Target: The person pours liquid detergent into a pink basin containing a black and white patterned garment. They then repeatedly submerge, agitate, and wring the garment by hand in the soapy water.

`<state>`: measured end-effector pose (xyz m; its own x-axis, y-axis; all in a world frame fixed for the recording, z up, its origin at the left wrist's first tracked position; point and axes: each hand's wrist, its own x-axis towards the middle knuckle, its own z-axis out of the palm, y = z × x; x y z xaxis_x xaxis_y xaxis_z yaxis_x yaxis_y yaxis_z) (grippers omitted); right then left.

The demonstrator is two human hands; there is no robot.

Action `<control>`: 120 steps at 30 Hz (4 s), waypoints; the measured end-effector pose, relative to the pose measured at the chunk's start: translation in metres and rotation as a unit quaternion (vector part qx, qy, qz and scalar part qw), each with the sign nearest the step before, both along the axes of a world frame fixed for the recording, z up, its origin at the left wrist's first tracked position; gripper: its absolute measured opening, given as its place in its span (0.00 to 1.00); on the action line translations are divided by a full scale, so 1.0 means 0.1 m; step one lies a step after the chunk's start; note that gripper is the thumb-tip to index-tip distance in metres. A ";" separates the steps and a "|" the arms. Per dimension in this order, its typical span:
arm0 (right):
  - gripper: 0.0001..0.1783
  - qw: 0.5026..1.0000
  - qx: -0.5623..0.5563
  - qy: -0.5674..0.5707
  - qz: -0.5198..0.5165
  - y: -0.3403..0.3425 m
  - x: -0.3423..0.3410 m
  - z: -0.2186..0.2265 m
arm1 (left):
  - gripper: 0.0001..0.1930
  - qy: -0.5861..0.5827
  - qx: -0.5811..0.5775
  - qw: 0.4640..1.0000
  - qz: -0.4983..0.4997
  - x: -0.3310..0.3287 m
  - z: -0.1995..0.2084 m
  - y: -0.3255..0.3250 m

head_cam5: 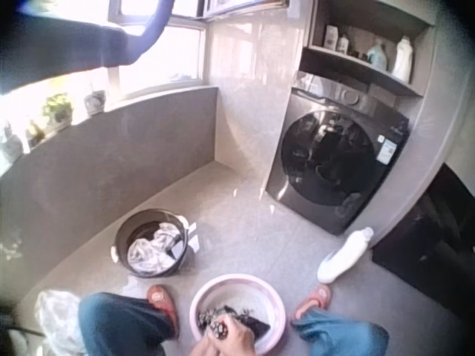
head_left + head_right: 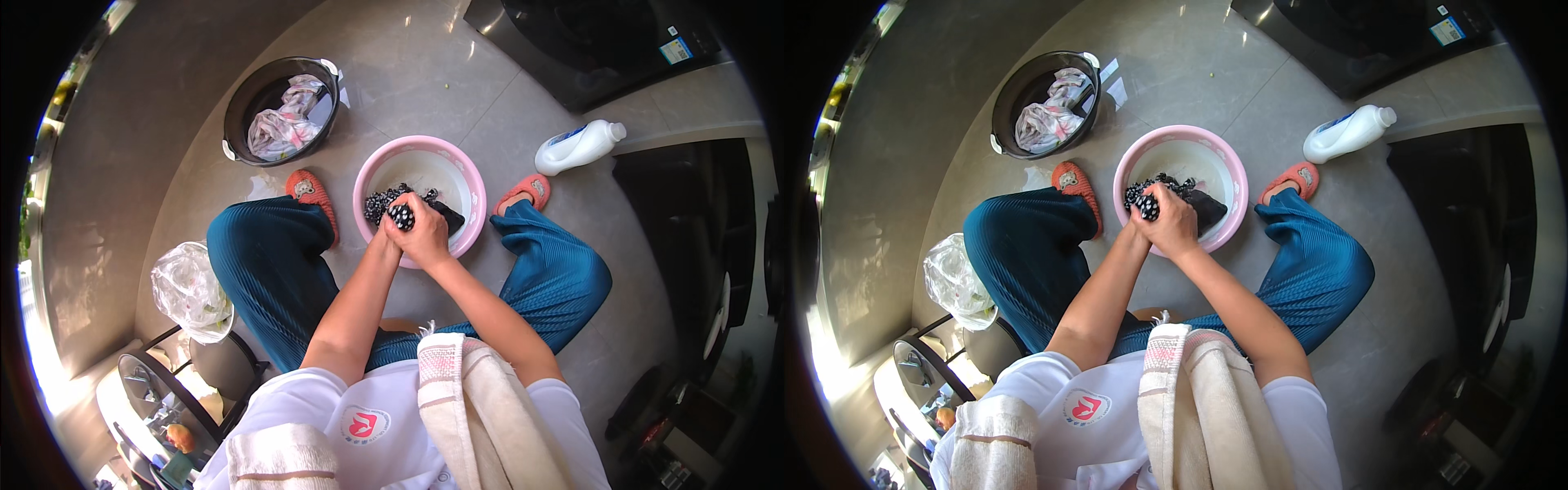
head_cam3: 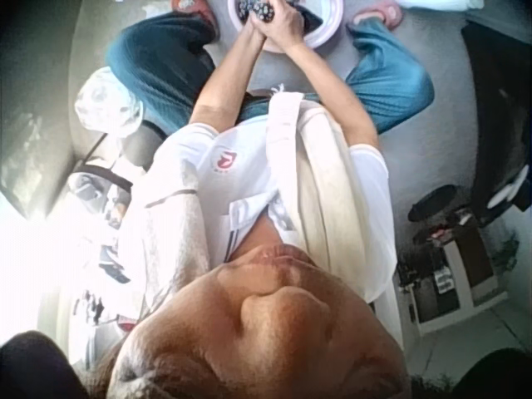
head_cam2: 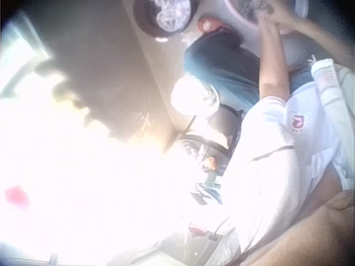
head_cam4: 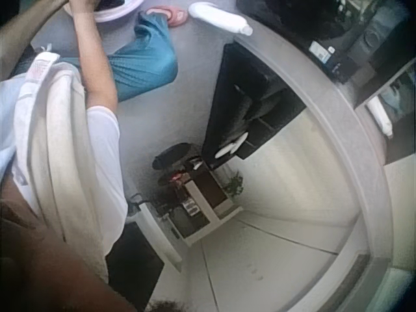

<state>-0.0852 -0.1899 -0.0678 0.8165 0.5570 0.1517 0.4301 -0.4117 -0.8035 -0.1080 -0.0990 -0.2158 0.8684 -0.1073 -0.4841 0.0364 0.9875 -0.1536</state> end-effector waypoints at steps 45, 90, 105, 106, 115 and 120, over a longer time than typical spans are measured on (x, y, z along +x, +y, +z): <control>0.18 0.978 -0.020 0.040 -0.205 0.10 0.29 -0.11 | 0.13 0.123 0.073 0.989 -0.040 0.14 0.45 -0.02; 0.25 0.790 0.168 0.534 -0.250 -0.40 1.63 -2.20 | 0.33 0.325 0.197 0.920 -0.092 0.38 -0.33 0.36; 0.42 0.841 -0.485 0.206 -0.126 -0.08 1.58 -2.43 | 0.42 0.299 0.205 0.921 -0.146 0.54 -0.64 0.51; 0.42 0.840 -0.484 0.218 -0.113 -0.07 1.58 -2.41 | 0.42 0.300 0.204 0.921 -0.144 0.54 -0.65 0.51; 0.29 0.863 -0.368 0.288 -0.189 -0.08 1.50 -2.41 | 0.42 0.281 0.217 0.924 -0.144 0.45 -0.69 0.49; 0.18 0.896 -0.030 0.412 -0.165 -0.26 1.24 -2.00 | 0.41 0.276 0.216 0.925 -0.147 0.46 -0.63 0.48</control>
